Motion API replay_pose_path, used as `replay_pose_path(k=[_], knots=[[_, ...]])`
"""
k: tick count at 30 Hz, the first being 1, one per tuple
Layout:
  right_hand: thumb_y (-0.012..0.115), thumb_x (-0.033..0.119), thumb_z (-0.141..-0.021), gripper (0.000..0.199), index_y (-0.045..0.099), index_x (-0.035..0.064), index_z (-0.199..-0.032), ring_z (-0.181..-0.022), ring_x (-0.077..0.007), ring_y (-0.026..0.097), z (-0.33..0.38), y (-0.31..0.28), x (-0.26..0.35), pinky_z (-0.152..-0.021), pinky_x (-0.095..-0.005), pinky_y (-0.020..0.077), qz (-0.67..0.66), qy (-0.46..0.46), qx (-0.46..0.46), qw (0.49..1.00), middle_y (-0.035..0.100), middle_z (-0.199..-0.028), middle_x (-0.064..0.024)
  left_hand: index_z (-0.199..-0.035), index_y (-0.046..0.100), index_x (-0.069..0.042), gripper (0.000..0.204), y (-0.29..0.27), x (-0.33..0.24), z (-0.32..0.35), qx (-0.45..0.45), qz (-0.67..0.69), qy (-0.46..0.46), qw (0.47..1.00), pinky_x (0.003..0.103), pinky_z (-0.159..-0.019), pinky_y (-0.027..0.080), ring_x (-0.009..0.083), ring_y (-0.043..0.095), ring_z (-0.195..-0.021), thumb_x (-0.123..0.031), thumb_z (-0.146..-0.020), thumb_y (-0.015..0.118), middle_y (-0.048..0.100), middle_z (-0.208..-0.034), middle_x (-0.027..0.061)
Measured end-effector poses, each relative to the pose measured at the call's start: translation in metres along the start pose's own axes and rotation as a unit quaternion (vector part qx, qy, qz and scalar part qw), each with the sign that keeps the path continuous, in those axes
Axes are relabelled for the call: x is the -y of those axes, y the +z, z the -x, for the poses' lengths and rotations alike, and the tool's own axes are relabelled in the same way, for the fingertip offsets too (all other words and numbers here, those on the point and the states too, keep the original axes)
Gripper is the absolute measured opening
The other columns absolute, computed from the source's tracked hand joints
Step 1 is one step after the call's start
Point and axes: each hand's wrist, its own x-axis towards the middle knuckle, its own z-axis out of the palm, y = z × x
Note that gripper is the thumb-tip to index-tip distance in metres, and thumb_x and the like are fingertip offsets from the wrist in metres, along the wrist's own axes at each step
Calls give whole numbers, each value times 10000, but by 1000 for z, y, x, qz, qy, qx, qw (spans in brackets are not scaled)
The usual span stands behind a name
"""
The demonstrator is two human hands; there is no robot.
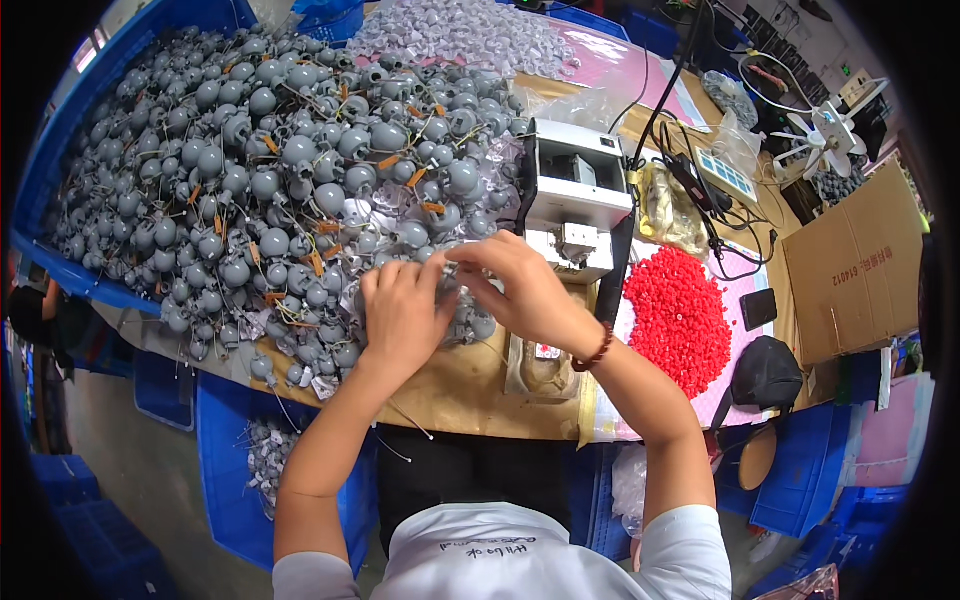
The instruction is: Assembling toy components by inserting red pieces into grey spheres and using an electric screwdriver.
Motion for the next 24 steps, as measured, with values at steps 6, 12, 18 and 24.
replay_pose_path(k=[6, 12, 18, 24], knots=[[533, -43, -1044, 380, 609, -16, -1415, -873, -84, 652, 6, -51, 42, -770, -246, 561, -344, 118, -25, 931, 721, -1144, -90, -1284, 473, -59, 563, -32, -23, -29, -60, 549, -110, 826, 354, -939, 522, 209, 632, -1070, 60, -815, 761, 601, -1153, 103], [630, 8, -1024, 206, 702, -31, -1213, -754, -77, 650, 71, -86, 32, -656, -241, 542, -322, 235, -44, 916, 775, -1044, -77, -1243, 460, -108, 495, -58, -64, -9, 116, 739, -137, 649, 325, -888, 535, 156, 626, -984, 61, -846, 702, 517, -1136, 63], [759, 6, -864, 165, 727, 38, -1023, -807, -296, 711, 160, -43, -12, -686, -371, 574, 18, 188, 47, 981, 700, -913, -129, -1108, 550, -52, 385, 21, -91, 65, 170, 483, -95, 853, 379, -911, 493, 272, 597, -1073, -108, -845, 825, 534, -1116, 119], [743, 48, -790, 279, 719, 69, -1067, -841, -266, 691, 177, -7, -28, -675, -380, 576, 195, 60, 34, 978, 684, -1004, -86, -1085, 548, -24, 384, 52, -97, 89, 151, 412, -77, 895, 411, -922, 496, 341, 598, -1049, -83, -820, 820, 561, -1114, 163]])
